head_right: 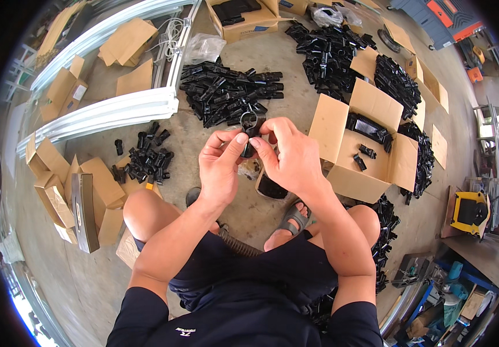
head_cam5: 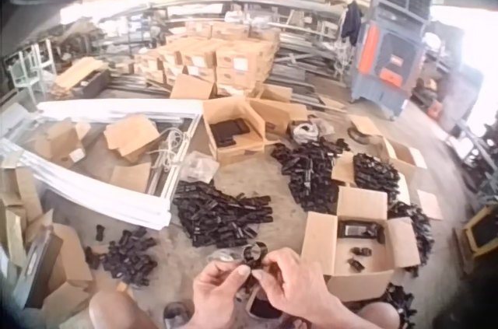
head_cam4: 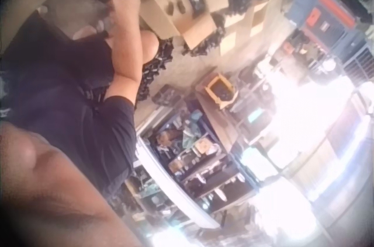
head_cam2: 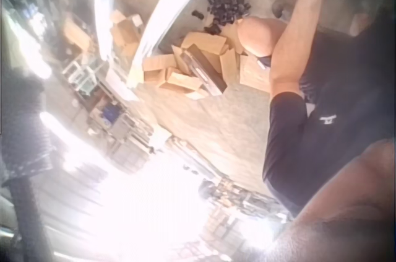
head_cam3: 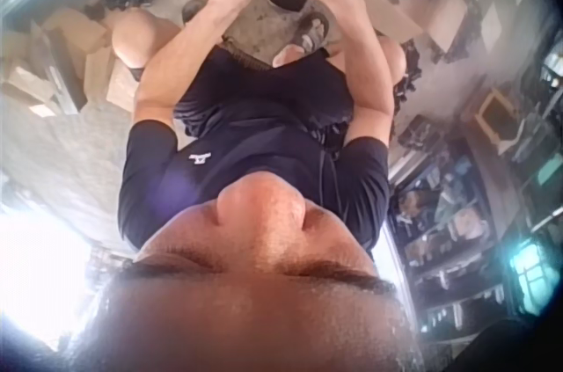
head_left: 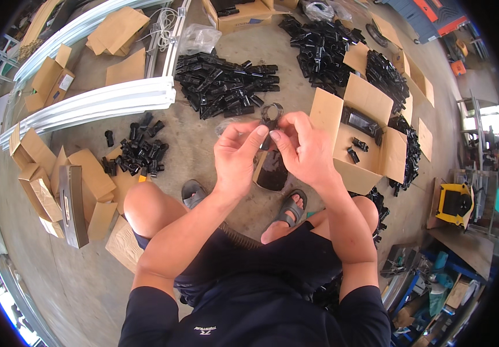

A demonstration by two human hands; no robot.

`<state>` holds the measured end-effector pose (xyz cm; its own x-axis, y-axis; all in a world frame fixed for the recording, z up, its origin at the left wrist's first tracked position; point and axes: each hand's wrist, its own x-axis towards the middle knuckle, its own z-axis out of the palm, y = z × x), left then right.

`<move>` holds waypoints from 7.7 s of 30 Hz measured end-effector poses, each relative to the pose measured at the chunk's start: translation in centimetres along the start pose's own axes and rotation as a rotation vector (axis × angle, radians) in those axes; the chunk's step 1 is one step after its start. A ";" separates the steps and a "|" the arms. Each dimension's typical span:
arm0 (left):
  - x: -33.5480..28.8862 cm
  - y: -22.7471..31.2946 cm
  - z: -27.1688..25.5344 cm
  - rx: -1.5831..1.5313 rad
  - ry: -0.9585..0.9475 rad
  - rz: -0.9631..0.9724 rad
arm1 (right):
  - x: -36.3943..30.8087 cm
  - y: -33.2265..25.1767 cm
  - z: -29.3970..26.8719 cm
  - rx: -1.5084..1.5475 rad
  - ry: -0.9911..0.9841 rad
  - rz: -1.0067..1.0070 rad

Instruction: The person joins small black metal components together by hand and places the finished units into a cardboard box.

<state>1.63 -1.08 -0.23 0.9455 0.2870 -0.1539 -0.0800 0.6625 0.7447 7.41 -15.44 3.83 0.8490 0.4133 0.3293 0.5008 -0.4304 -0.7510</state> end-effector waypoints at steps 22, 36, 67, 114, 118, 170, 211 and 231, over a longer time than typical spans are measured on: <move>-0.5 0.6 0.6 -0.067 0.023 -0.038 | -0.2 0.3 0.1 -0.217 -0.019 -0.062; -0.3 0.0 0.5 -0.105 -0.030 -0.030 | -0.9 -0.5 0.5 -0.113 0.052 -0.051; 0.9 9.5 -38.3 0.168 0.664 0.022 | -1.7 -0.6 0.2 -0.190 -0.370 -0.022; 1.6 -6.0 -3.4 0.769 -0.322 -0.519 | -14.9 41.1 -14.1 -0.862 -0.303 0.785; 1.1 -6.0 -3.1 0.760 -0.371 -0.519 | -15.1 40.0 -14.1 -0.806 -0.224 0.743; 1.4 -3.2 -3.1 -0.230 -0.061 -0.348 | -2.5 1.9 2.7 -0.015 -0.105 0.149; 1.4 -0.1 -1.4 0.201 -0.272 -0.010 | -1.4 1.6 0.2 0.523 -0.024 0.263; 0.1 1.6 -0.9 0.457 -0.365 0.108 | -2.0 1.2 -0.9 0.730 -0.054 0.217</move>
<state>1.33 0.63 0.43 0.9934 0.0262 0.1116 -0.1146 0.2545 0.9603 6.42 -17.50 2.81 0.8970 0.4263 0.1164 0.0687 0.1258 -0.9897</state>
